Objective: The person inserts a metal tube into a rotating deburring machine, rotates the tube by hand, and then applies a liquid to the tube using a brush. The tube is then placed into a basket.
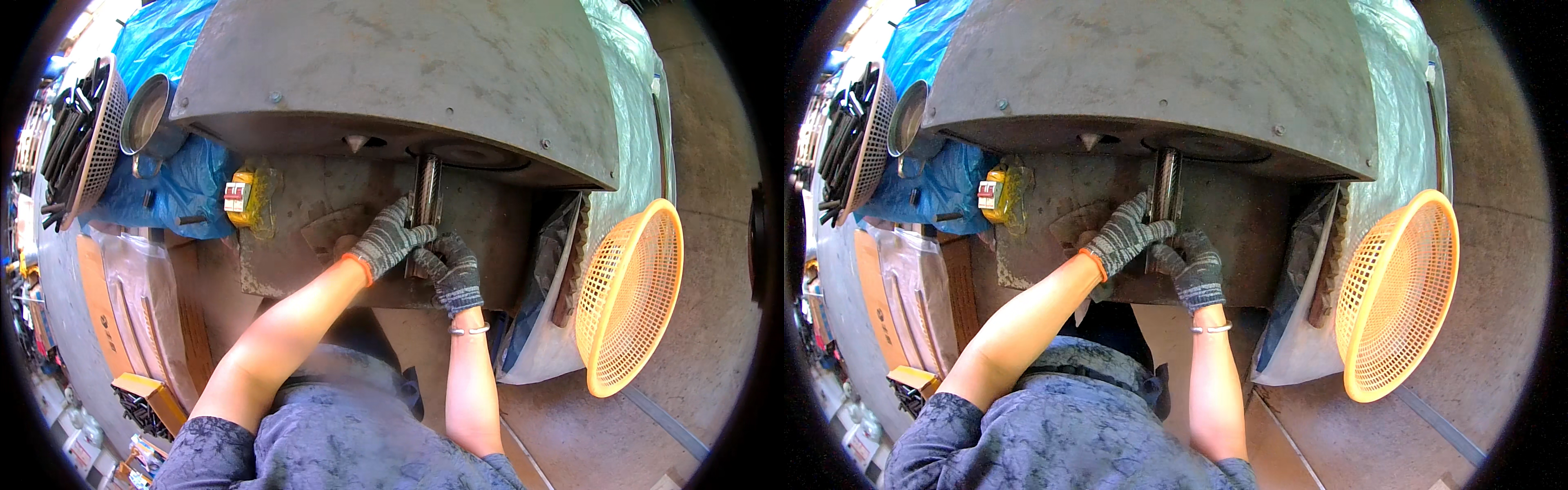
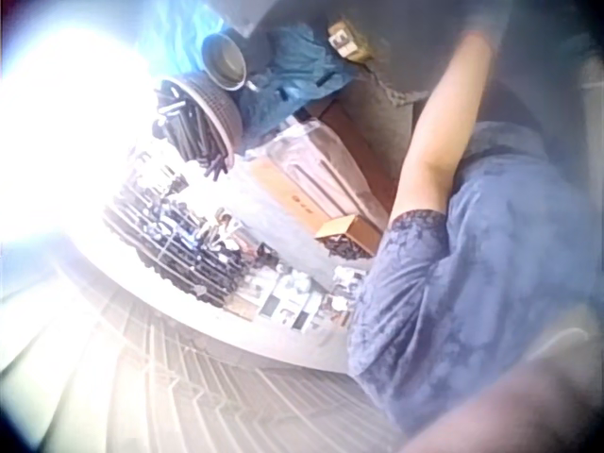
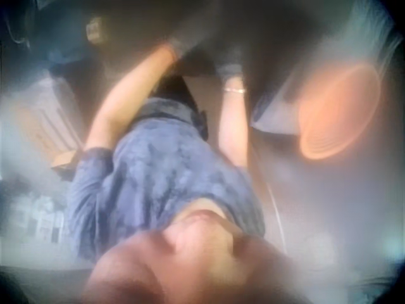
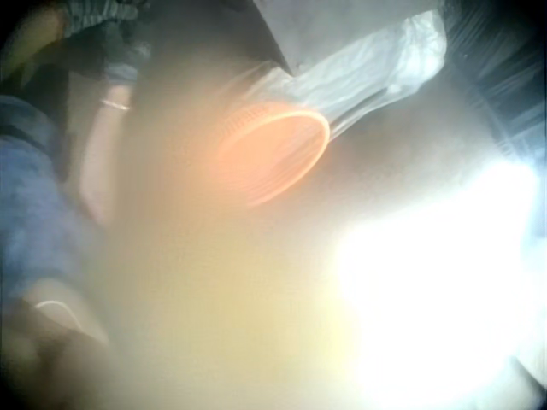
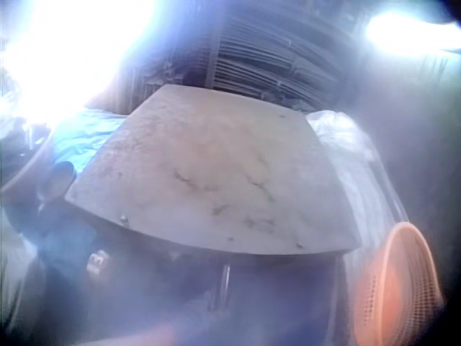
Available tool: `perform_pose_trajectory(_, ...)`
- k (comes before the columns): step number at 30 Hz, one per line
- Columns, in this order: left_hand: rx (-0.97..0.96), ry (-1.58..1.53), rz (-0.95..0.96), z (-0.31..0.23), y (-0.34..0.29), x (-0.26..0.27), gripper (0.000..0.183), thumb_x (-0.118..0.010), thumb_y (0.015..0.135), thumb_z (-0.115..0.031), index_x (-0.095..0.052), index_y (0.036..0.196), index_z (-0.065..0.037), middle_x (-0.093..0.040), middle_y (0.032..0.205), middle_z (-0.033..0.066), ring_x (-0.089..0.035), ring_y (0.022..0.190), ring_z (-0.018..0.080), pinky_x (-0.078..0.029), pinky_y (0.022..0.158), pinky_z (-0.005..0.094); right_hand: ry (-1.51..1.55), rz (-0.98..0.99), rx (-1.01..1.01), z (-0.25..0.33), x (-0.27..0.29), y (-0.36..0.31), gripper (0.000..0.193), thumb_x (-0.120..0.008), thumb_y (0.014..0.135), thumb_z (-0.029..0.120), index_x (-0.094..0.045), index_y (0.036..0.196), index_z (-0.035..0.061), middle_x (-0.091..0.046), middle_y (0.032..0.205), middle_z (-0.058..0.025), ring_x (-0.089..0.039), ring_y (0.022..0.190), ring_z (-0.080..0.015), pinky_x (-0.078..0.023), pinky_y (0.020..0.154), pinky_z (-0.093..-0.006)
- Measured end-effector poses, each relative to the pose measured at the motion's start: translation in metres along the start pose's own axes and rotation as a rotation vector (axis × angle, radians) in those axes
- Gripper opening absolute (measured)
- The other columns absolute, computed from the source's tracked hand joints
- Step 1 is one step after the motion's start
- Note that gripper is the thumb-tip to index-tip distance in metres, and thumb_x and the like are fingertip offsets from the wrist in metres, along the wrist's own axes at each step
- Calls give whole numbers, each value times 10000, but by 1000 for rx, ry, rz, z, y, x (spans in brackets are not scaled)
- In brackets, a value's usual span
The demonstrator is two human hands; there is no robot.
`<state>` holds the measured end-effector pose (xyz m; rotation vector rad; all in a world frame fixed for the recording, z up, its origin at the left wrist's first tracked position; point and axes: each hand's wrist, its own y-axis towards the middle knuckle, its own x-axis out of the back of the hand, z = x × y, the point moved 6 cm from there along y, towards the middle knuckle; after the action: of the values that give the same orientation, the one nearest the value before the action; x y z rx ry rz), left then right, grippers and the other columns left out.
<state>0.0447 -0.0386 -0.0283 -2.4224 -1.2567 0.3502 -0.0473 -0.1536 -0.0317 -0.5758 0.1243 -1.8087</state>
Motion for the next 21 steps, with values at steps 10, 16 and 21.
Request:
perform_pose_trajectory(10, -6, -71, 50, 6, 4, -4, 536, -754, 785, -155, -522, 1248, -21, -631, 1126, 107, -569, 1019, 183, -462, 901, 318, 69, -15, 8, 8, -2, 0, 236, -787, 744, 105, -629, 884, -1, -645, 811, -99, -604, 715, -165, -504, 620, -315)
perform_pose_trajectory(16, -30, -53, 22, 5, 3, -2, 514, -755, 780, -153, -536, 1224, -17, -635, 1112, 109, -578, 1008, 193, -465, 896, 320, -3, -46, 45, 8, -1, 1, 209, -788, 738, 98, -635, 843, 4, -634, 757, -89, -597, 675, -185, -499, 614, -323)
perform_pose_trajectory(21, -19, -110, 41, 6, 4, -2, 515, -760, 774, -169, -542, 1214, -13, -637, 1108, 117, -580, 1006, 199, -463, 898, 323, -151, -51, 106, 22, 0, 0, 187, -776, 739, 65, -637, 846, -1, -633, 756, -93, -598, 686, -194, -501, 634, -328)
